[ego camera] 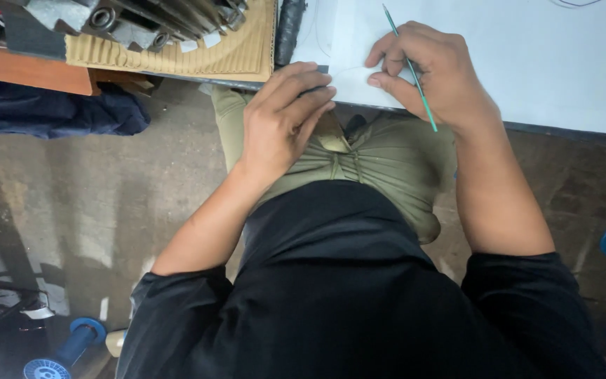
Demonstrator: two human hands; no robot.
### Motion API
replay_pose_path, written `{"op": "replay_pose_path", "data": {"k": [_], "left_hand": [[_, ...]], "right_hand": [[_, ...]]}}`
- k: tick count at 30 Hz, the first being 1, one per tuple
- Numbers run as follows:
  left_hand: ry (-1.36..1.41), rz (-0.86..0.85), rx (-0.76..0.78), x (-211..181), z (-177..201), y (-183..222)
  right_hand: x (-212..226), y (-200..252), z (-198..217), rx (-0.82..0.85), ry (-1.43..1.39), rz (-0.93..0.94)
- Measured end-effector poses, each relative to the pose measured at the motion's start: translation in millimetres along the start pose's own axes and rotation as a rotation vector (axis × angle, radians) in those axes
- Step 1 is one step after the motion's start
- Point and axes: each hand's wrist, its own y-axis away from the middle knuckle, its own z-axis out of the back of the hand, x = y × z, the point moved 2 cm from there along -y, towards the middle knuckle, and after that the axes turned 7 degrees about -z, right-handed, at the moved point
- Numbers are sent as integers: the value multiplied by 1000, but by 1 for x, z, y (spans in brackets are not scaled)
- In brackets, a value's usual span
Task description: Drawing semi-circular patterns on a sheet of paper and cutting them out with scissors
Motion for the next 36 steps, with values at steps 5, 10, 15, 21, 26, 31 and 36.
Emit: {"op": "replay_pose_path", "data": {"k": [5,10,15,21,26,31,36], "left_hand": [[-11,10,4,-1,0,1],[-12,5,7,-1,-1,0],[-8,17,0,-3,0,-2],[2,7,-1,-2,0,-2],[2,17,4,-3,-2,-1],[5,21,-3,-3,-2,-2],[-16,6,-3,-4,-3,-2]], "right_hand": [[1,1,-1,-1,16,-30],[-4,2,0,-4,16,-33],[-3,1,0,-1,-12,0],[-6,3,-1,0,-19,-25],[-3,2,0,-7,-40,-44],[-6,3,0,-4,-38,-42],[-7,2,0,2,-72,-38]]}}
